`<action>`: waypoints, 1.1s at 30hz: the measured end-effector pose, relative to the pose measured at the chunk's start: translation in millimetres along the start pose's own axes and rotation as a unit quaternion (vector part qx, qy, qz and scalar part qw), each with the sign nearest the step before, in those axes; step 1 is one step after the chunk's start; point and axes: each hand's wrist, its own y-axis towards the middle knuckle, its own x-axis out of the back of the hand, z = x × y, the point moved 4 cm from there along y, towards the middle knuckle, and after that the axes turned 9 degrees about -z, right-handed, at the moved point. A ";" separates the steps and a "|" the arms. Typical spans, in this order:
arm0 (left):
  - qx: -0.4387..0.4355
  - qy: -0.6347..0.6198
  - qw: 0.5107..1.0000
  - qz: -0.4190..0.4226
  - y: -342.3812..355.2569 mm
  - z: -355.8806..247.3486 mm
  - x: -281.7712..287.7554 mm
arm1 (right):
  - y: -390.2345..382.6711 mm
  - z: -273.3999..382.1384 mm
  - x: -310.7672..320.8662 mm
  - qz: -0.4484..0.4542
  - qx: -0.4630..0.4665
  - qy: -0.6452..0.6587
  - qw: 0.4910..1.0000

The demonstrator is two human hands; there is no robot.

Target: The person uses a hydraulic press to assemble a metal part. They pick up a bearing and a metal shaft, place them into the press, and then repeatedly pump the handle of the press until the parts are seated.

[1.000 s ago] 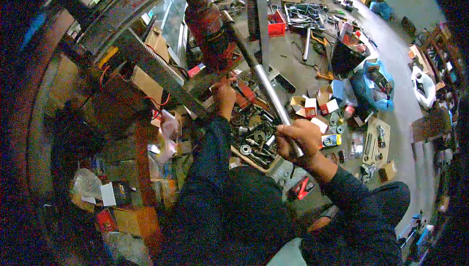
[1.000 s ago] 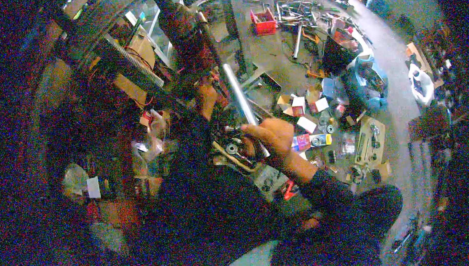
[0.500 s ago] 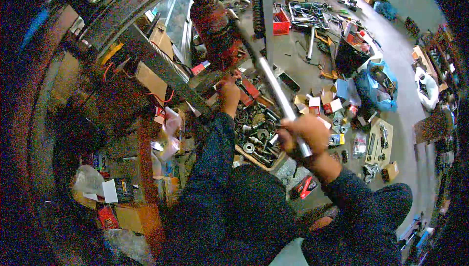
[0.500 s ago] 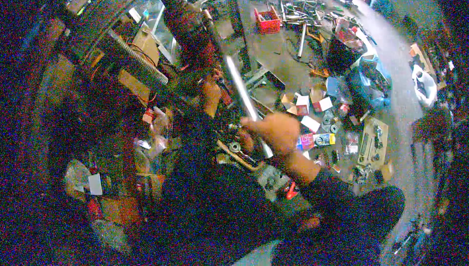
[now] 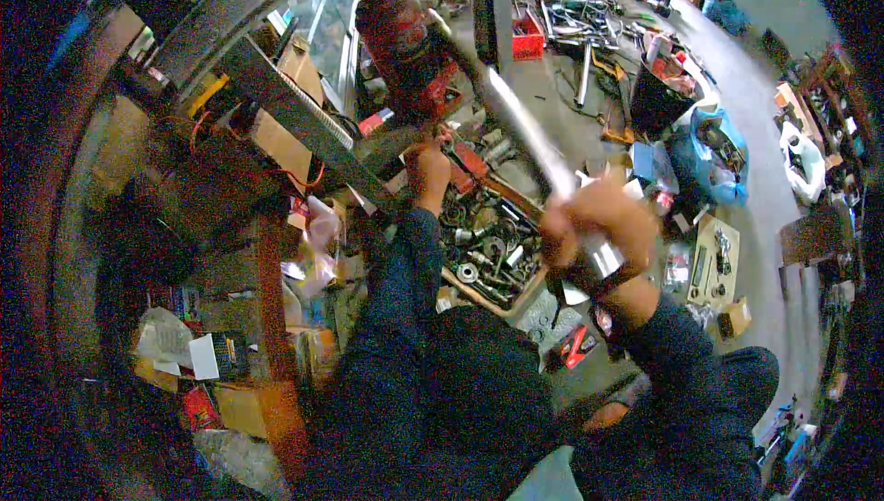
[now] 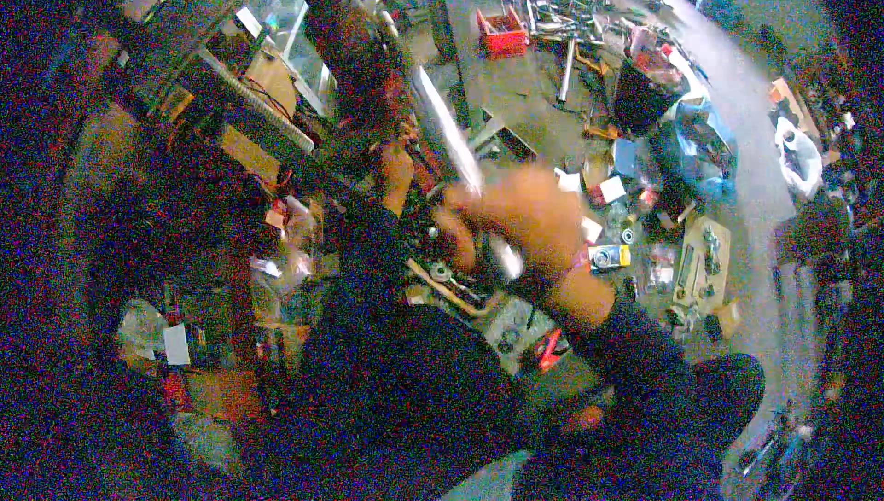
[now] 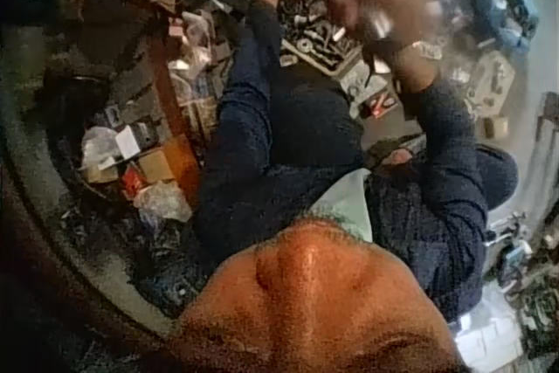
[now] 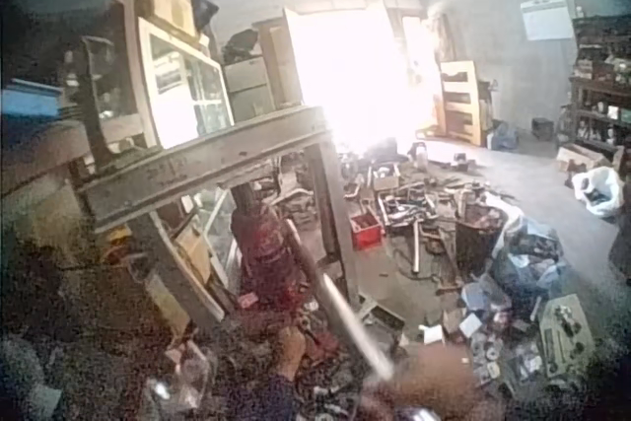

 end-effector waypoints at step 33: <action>-0.025 0.493 0.869 -0.035 -11.0 -52.6 -37.6 | 96.5 -4.3 90.2 -0.325 0.128 -0.086 0.933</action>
